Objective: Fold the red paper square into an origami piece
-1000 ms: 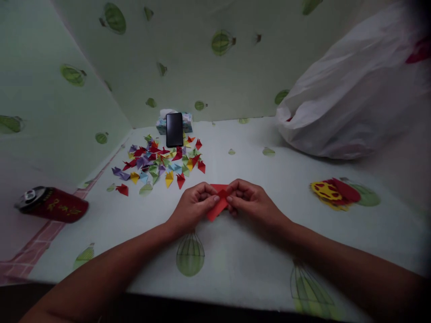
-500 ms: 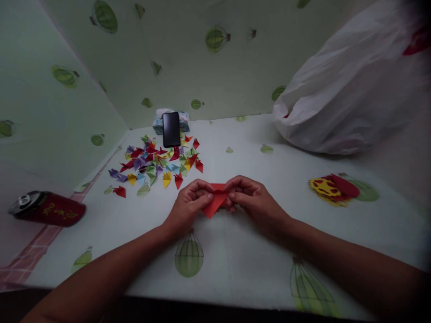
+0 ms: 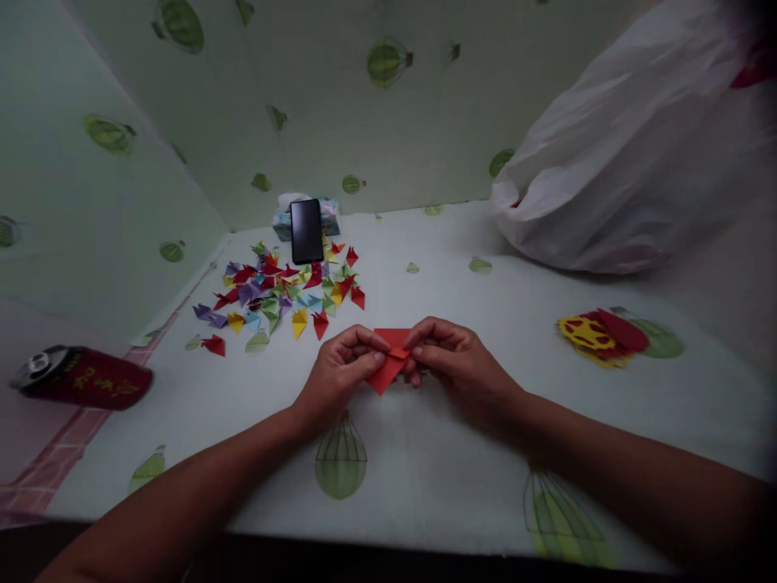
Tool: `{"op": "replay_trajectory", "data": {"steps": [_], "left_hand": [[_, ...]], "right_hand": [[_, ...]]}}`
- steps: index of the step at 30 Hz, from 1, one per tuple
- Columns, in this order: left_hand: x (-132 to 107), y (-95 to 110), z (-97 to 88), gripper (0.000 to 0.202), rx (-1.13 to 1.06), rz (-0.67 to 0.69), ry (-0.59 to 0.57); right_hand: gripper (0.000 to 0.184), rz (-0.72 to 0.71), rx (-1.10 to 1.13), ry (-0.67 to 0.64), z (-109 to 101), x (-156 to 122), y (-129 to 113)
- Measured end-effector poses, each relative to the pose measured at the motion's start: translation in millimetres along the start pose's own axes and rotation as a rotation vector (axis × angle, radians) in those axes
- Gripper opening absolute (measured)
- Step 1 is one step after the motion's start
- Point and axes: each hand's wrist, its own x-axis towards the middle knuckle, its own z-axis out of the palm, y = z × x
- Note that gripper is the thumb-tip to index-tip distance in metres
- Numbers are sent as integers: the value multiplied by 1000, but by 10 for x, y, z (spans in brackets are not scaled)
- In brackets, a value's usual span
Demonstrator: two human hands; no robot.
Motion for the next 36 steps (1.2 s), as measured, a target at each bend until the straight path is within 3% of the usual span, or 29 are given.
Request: {"op": "replay_trajectory", "data": {"steps": [10, 13, 25, 27, 29, 30, 33, 35, 36], "left_hand": [[10, -12, -9, 8, -106, -29, -60], [26, -18, -9, 8, -136, -76, -90], [51, -28, 53, 25, -131, -54, -41], [53, -37, 46, 23, -128, -52, -24], [58, -36, 31, 19, -116, -45, 31], [63, -34, 20, 17, -116, -35, 73], [90, -37, -16, 17, -148, -16, 160], [105, -49, -29, 19, -173, -7, 161], [108, -57, -31, 19, -173, -14, 153]], "right_hand": [[5, 16, 5, -52, -32, -7, -12], [7, -8, -80, -44, -55, -1, -7], [11, -55, -397, -61, -137, 68, 10], [12, -133, -541, -71, -65, -7, -14], [9, -376, -780, -17, 47, -154, -43], [6, -562, -877, 22, 105, -230, -58], [24, -895, -1034, 59, 194, -319, -93], [3, -869, -1050, 102, 130, -214, -112], [12, -760, -990, 134, 68, -132, -117]]}}
